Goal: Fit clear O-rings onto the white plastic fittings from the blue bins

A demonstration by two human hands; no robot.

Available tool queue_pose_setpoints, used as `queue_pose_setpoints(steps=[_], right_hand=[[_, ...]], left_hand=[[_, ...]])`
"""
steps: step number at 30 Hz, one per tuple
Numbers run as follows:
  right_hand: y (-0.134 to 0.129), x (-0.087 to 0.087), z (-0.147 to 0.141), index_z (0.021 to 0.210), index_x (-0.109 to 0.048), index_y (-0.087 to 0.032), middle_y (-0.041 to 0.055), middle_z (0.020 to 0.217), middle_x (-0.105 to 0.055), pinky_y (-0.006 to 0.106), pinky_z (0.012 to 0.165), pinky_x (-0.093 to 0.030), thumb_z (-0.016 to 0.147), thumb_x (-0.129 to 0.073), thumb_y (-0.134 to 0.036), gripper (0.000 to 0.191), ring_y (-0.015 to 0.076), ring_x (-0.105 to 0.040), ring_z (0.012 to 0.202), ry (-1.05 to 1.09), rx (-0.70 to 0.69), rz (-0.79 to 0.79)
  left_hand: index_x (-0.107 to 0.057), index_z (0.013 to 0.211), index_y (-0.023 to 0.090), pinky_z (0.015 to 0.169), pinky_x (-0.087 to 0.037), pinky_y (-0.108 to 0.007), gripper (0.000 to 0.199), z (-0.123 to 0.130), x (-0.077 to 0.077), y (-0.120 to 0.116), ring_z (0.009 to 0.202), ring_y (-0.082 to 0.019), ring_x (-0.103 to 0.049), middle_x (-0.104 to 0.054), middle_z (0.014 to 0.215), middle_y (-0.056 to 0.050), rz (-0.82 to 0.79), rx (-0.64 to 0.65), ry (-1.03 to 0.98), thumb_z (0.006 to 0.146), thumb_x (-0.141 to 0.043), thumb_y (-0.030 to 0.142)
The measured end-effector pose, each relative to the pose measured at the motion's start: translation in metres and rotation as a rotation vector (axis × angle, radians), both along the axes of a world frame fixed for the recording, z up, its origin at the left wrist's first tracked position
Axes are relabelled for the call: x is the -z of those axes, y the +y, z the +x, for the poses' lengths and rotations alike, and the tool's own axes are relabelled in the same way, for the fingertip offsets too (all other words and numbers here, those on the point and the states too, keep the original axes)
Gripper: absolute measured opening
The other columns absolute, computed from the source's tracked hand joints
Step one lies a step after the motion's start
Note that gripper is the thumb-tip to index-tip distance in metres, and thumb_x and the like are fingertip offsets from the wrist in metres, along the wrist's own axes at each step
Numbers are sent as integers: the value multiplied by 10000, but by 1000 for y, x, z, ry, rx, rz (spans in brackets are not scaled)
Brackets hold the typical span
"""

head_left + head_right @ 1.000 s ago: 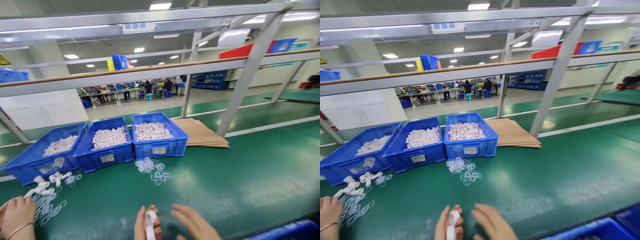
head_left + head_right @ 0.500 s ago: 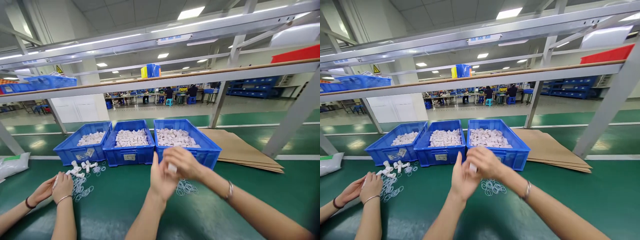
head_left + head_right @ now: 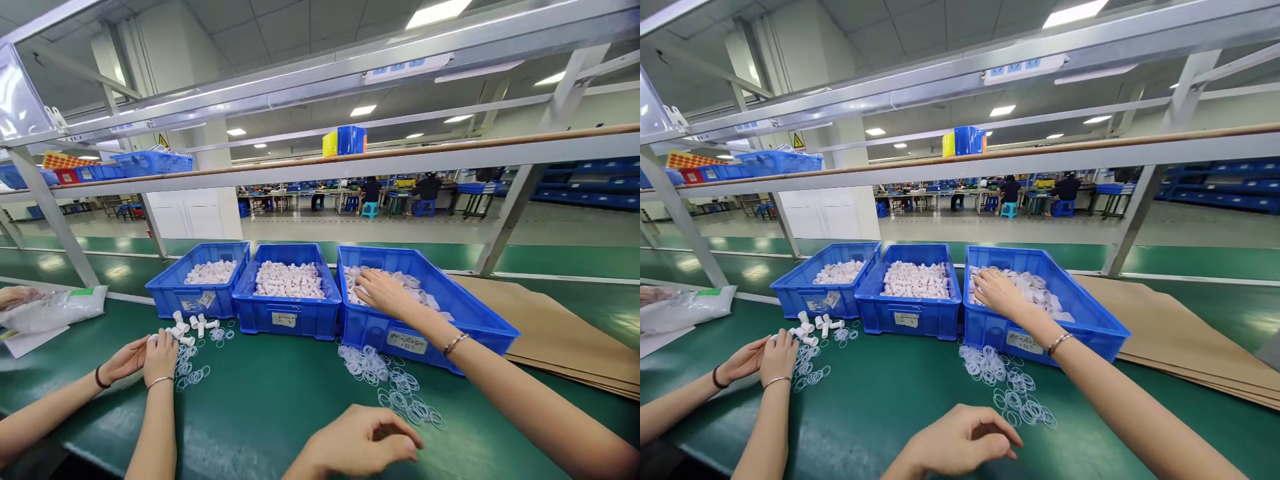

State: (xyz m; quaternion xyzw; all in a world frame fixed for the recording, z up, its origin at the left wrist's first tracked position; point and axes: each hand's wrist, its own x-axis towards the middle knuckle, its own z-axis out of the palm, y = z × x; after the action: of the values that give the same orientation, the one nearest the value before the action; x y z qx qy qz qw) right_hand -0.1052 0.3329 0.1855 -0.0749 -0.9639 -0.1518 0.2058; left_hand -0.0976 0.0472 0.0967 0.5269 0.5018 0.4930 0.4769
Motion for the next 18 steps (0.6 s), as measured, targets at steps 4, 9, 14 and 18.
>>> queue_pose_setpoints(steps=[4, 9, 14, 18], right_hand=[[12, 4, -62, 1028, -647, -114, 184, 1064, -632, 453, 925, -450, 982, -463, -313, 275, 300, -579, 1021, -127, -4, -86], [38, 13, -174, 1145, -623, -153, 93, 1161, -634, 439, 916, -504, 969, -572, -402, 309, 222, -617, 1027, -294, 24, -223], [73, 37, -287, 1226, -598, -176, 91, 1253, -608, 463, 930, -520, 962, -593, -410, 352, 234, -613, 1080, -431, 112, -380], [85, 66, -337, 1229, -595, -173, 88, 1242, -612, 458, 904, -537, 956, -609, -393, 351, 232, -623, 1061, -537, 178, -495]], left_hand=[[-744, 885, 239, 829, -490, -385, 282, -88, 5, -33, 918, -270, -628, -714, 927, -108, 144, -355, -14, 848, -597, 477], [-688, 735, 261, 1058, -358, -486, 78, -217, 16, -77, 1230, -278, -506, -680, 1027, -125, 194, -561, -95, 810, -672, 271], [-723, 816, 343, 977, -430, -502, 160, -284, 59, -108, 1108, -329, -595, -677, 961, -129, 278, -744, -334, 784, -698, 498], [-685, 1058, 373, 783, -517, -377, 330, -365, 37, -191, 1033, -246, -628, -668, 1049, -59, 330, -979, -439, 941, -409, 511]])
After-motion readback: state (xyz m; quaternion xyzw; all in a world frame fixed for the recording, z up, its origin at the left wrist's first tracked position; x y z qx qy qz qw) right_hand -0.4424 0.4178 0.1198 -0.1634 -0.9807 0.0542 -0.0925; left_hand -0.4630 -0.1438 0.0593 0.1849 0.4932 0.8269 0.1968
